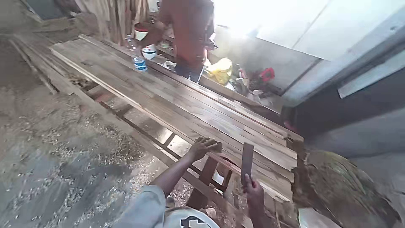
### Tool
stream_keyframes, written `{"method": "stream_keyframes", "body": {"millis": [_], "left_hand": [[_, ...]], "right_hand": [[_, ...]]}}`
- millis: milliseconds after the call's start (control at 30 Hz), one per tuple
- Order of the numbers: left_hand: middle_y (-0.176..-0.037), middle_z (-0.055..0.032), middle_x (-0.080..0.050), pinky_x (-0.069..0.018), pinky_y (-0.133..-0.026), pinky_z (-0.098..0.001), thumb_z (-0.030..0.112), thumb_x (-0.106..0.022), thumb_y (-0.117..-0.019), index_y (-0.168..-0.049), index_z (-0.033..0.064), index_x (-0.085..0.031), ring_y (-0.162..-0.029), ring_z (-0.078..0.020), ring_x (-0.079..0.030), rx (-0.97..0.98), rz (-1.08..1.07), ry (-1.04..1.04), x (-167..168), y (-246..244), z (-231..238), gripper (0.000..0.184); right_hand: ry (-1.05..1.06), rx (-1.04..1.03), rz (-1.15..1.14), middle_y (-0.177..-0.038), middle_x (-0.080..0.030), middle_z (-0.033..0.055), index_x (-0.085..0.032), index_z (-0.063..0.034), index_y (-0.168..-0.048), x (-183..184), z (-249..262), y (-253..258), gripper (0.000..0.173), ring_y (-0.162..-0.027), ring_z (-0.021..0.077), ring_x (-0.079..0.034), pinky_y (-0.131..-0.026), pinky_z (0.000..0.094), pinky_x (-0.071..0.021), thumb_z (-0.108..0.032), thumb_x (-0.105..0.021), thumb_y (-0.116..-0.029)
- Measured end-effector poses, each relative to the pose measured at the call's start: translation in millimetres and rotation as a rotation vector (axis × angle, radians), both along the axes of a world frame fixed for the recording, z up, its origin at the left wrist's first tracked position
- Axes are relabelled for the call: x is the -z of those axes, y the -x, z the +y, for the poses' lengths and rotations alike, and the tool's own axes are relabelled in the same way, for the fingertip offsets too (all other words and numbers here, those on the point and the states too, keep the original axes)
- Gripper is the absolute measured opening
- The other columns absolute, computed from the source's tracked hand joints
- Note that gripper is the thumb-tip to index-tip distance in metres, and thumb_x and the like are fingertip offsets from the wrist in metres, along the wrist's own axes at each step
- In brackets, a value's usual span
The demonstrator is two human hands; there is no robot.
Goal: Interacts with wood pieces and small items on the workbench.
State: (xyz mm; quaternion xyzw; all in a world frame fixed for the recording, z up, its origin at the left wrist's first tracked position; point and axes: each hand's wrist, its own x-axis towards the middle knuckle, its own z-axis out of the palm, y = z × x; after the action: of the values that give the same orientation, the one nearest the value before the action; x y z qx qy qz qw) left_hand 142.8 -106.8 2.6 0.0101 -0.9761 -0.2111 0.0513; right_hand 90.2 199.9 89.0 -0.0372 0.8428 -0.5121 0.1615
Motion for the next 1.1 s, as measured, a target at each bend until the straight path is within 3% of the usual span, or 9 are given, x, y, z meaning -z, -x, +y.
{"method": "stream_keyframes", "body": {"millis": [133,233,333,467,600,800,933,1000,1100], "left_hand": [[-0.131,-0.0006,-0.071,-0.0509,-0.104,-0.0475,0.021,-0.048,-0.1084,-0.127,0.027,-0.072,-0.124,-0.0238,-0.064,-0.211,0.193,-0.134,-11.3,-31.1,4.3,0.032],[-0.124,-0.0099,-0.073,-0.0505,-0.108,-0.0436,0.021,-0.046,-0.1092,-0.13,0.0103,-0.07,-0.119,-0.0227,-0.068,-0.456,0.075,-0.511,-17.9,-93.5,10.6,0.034],[-0.12,-0.0119,-0.074,-0.0528,-0.105,-0.0456,0.019,-0.051,-0.1051,-0.129,0.0059,-0.07,-0.113,-0.0211,-0.071,-0.731,0.026,-0.78,10.2,-178.0,17.6,0.033],[-0.111,-0.0179,-0.075,-0.0562,-0.096,-0.0498,0.028,-0.06,-0.1047,-0.128,-0.0002,-0.067,-0.101,-0.0277,-0.073,-1.128,-0.069,-0.946,30.4,-295.2,39.6,0.037],[-0.106,-0.0225,-0.074,-0.0568,-0.087,-0.049,0.026,-0.053,-0.1075,-0.132,-0.0072,-0.061,-0.09,-0.0279,-0.072,-1.393,0.011,-1.005,20.1,-357.5,66.2,0.042],[-0.09,-0.0146,-0.075,-0.059,-0.065,-0.0357,0.027,-0.05,-0.1089,-0.13,-0.0047,-0.058,-0.069,-0.0168,-0.07,-1.401,0.255,-1.165,7.9,-293.1,69.1,0.039],[-0.106,-0.0168,-0.074,-0.0633,-0.074,-0.0399,0.02,-0.05,-0.107,-0.142,-0.003,-0.047,-0.083,-0.0232,-0.074,-1.079,0.259,-1.353,-31.3,-199.7,61.2,0.042],[-0.111,-0.0174,-0.073,-0.0639,-0.081,-0.0426,0.017,-0.049,-0.1067,-0.143,-0.0021,-0.045,-0.093,-0.026,-0.075,-0.882,0.236,-1.439,-48.7,-158.0,66.7,0.042],[-0.113,-0.014,-0.073,-0.0602,-0.093,-0.0416,0.02,-0.053,-0.1057,-0.138,-0.0032,-0.052,-0.101,-0.0201,-0.073,-0.564,0.104,-1.32,-63.2,-115.0,96.6,0.04]], "right_hand": [[-0.259,-0.4,0.514,-0.089,-0.071,0.0184,-0.073,0.0011,-0.105,-17.6,-95.0,82.4,0.029,-0.084,0.0335,-0.07,-0.078,0.0574,-0.0557,-0.022,-0.056,-0.1035],[-0.467,-0.515,0.633,-0.121,-0.07,0.0207,-0.074,-0.0088,-0.121,-21.6,-185.8,126.8,0.032,-0.111,0.039,-0.068,-0.094,0.0591,-0.0535,-0.026,-0.051,-0.107],[-0.511,-0.448,0.767,-0.123,-0.07,0.0154,-0.075,-0.0165,-0.12,-6.4,-262.3,145.9,0.031,-0.11,0.0366,-0.069,-0.087,0.0572,-0.0562,-0.025,-0.049,-0.1072],[-0.473,-0.536,0.913,-0.127,-0.07,0.0092,-0.078,-0.0171,-0.115,29.0,-317.3,163.6,0.029,-0.118,0.0329,-0.064,-0.094,0.0513,-0.0527,-0.015,-0.052,-0.1033],[-0.688,-0.706,0.819,-0.143,-0.06,0.0107,-0.07,-0.021,-0.131,41.6,-327.3,159.7,0.037,-0.13,0.0343,-0.055,-0.101,0.0568,-0.0444,-0.012,-0.051,-0.1011],[-0.567,-0.629,0.621,-0.155,-0.047,0.0176,-0.057,-0.0144,-0.145,19.8,-298.4,131.3,0.052,-0.139,0.0417,-0.045,-0.106,0.0662,-0.0391,-0.039,-0.061,-0.0993],[0.072,-0.59,0.507,-0.125,-0.067,0.0182,-0.071,-0.003,-0.122,14.0,-209.6,68.3,0.035,-0.12,0.0321,-0.062,-0.105,0.0503,-0.0498,-0.03,-0.061,-0.1009],[0.308,-0.634,0.177,-0.125,-0.07,0.0148,-0.067,0.0025,-0.125,10.9,-157.6,25.0,0.04,-0.12,0.0211,-0.065,-0.108,0.0398,-0.0507,-0.028,-0.051,-0.1045],[0.473,-0.542,-0.205,-0.113,-0.073,0.0093,-0.065,0.0029,-0.124,13.2,-93.5,-23.6,0.041,-0.104,0.0134,-0.069,-0.095,0.0337,-0.0572,-0.03,-0.052,-0.1044]]}}
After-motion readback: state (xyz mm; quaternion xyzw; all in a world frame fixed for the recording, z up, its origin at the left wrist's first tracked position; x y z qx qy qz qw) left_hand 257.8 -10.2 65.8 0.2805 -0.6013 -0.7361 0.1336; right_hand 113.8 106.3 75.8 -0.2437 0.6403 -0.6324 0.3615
